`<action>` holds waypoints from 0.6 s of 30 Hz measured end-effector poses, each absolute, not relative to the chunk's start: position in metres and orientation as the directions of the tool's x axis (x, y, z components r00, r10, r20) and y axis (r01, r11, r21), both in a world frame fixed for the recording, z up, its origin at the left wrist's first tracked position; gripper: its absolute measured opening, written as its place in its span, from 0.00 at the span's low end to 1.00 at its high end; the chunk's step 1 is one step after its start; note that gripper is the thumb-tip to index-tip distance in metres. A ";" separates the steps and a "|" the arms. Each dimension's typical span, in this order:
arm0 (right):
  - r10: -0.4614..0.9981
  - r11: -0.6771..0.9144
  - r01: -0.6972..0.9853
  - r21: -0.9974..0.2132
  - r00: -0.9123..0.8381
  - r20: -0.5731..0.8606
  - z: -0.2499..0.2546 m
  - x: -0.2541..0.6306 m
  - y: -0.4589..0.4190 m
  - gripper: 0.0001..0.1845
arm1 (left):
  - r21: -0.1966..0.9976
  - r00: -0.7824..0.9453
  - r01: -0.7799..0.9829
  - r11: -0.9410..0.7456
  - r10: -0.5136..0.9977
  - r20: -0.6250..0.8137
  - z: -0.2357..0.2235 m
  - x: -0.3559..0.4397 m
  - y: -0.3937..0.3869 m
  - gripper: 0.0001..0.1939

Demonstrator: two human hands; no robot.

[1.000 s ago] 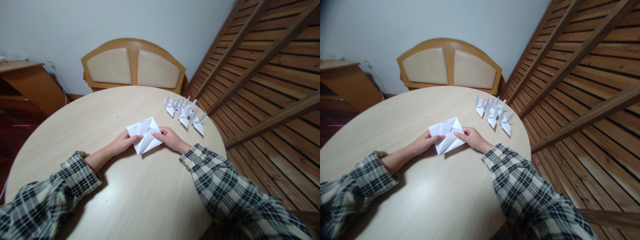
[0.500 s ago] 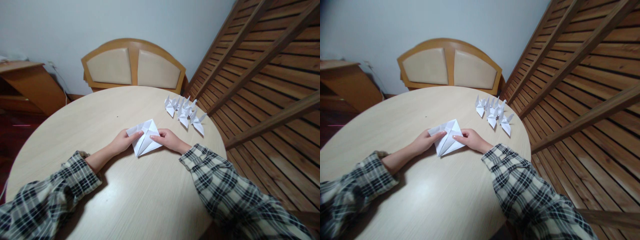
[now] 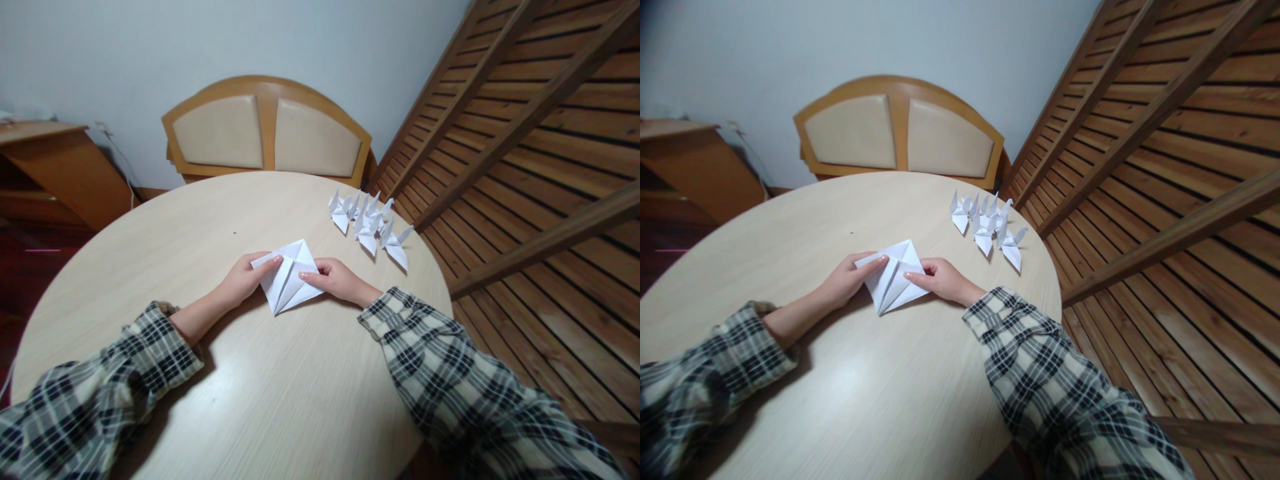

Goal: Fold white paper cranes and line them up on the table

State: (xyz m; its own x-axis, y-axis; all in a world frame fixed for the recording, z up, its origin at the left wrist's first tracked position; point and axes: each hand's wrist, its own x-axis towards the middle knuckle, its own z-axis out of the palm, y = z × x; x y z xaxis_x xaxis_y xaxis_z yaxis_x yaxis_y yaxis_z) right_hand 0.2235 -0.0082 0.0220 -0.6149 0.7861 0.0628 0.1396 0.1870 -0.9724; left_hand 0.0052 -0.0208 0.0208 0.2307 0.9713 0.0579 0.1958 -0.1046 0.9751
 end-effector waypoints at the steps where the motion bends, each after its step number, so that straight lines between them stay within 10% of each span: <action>1: 0.783 0.187 0.139 -0.973 -0.618 0.062 0.022 0.223 -0.009 0.20 | 0.972 0.228 0.203 -0.115 0.971 0.067 0.021 0.005 -0.021 0.21; 18: 0.772 0.225 0.158 -0.962 -0.631 0.077 0.021 0.223 -0.008 0.21 | 0.957 0.152 0.251 -0.146 0.982 0.110 0.025 0.007 -0.021 0.20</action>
State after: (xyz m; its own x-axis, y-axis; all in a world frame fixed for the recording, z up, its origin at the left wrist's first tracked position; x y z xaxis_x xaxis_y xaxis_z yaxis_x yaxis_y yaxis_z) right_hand 0.2232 -0.0084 0.0208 -0.6307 0.7722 0.0767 0.1580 0.2245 -0.9616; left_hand 0.0070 -0.0211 0.0248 0.1516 0.9823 0.1101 0.2511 -0.1460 0.9569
